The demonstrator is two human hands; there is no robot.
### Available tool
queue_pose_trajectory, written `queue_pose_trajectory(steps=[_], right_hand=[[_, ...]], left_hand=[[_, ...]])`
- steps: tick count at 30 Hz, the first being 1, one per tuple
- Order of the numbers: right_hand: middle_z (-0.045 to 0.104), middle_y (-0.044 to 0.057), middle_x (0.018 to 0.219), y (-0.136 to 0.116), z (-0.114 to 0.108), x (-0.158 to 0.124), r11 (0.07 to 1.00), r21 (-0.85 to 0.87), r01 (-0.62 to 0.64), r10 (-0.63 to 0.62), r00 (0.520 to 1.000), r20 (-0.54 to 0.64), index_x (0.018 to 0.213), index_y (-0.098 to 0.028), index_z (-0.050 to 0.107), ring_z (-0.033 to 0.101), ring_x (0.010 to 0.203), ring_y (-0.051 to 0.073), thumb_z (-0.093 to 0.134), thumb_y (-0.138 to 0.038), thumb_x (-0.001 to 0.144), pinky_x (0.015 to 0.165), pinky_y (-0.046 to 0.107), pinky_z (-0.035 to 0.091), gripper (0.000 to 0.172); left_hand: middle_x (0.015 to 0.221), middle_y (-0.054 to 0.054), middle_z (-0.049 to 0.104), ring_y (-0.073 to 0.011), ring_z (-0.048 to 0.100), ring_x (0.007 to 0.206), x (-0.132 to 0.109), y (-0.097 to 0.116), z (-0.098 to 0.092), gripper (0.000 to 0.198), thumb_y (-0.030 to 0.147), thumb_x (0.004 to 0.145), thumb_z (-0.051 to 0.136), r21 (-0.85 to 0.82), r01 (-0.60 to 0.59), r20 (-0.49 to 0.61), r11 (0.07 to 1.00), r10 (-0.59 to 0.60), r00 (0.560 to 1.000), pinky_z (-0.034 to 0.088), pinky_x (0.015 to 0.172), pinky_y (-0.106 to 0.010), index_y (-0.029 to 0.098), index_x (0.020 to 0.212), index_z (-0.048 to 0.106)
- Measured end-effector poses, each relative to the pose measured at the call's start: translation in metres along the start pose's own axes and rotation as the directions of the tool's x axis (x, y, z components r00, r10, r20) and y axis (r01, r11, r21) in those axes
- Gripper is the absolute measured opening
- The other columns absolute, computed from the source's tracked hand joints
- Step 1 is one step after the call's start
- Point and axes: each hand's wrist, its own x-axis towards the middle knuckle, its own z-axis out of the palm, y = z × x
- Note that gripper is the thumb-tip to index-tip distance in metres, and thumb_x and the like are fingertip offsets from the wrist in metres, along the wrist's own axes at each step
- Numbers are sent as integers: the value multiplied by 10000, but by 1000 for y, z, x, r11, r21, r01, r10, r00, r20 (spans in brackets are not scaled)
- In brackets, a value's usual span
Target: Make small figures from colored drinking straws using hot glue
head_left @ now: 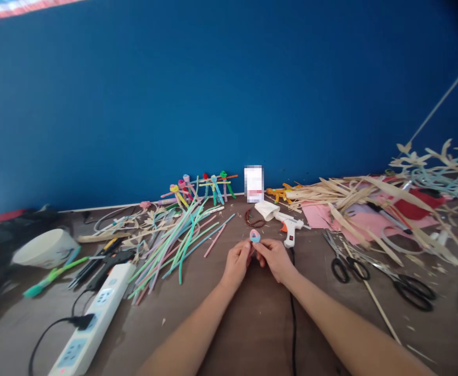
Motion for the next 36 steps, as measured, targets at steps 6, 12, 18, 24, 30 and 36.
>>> queue_pose_trajectory(steps=[6, 12, 18, 24, 30, 36], right_hand=[[458, -44, 423, -5, 5, -3, 999, 32, 2, 0, 998, -69, 501, -149, 504, 372, 318, 51, 525, -398, 721, 331, 177, 241, 333], [479, -37, 441, -11, 6, -6, 1000, -11, 11, -12, 999, -37, 523, -149, 506, 406, 337, 53, 502, -394, 737, 350, 170, 291, 325], [513, -38, 548, -18, 2, -7, 999, -16, -52, 54, 989, 135, 657, -148, 546, 481, 387, 57, 518, -356, 718, 364, 157, 334, 218], [508, -39, 520, -15, -3, -2, 996, -65, -60, 65, 994, 82, 629, -146, 516, 486, 361, 56, 461, -387, 752, 342, 147, 334, 276], [466, -56, 458, -14, -5, -2, 996, -84, -38, 45, 996, 77, 631, -153, 508, 401, 291, 41, 430, -431, 769, 279, 138, 266, 320], [413, -75, 411, -17, -9, -3, 988, -153, 27, -25, 1000, 14, 744, -158, 574, 359, 286, 48, 445, -414, 770, 296, 159, 256, 288]], left_hand=[[622, -18, 538, -111, 451, 558, -9, 6, 5, 413, 384, 832, 344, 297, -166, -21, 940, 180, 983, 368, 559, -218, 102, 1011, 586], [707, -45, 602, -132, 513, 616, -9, 2, 4, 435, 415, 800, 400, 213, -136, -72, 967, 155, 985, 401, 611, -235, 109, 1053, 578], [481, 52, 429, -50, 342, 377, 3, -5, -4, 440, 425, 749, 477, -313, 134, -63, 940, -162, 985, 245, 356, -162, 94, 1029, 555], [542, 33, 494, -34, 380, 378, 2, -1, -6, 418, 341, 686, 594, -265, 173, 92, 949, -154, 984, 245, 356, -158, 104, 1027, 552], [599, 19, 529, -59, 464, 423, 1, 2, -6, 463, 367, 709, 571, -236, 189, 179, 953, -148, 973, 306, 403, -172, 135, 1100, 486], [493, 58, 432, -47, 360, 391, 0, 3, -2, 415, 400, 725, 542, -157, 177, 262, 972, -131, 956, 271, 398, -173, 117, 1028, 524]])
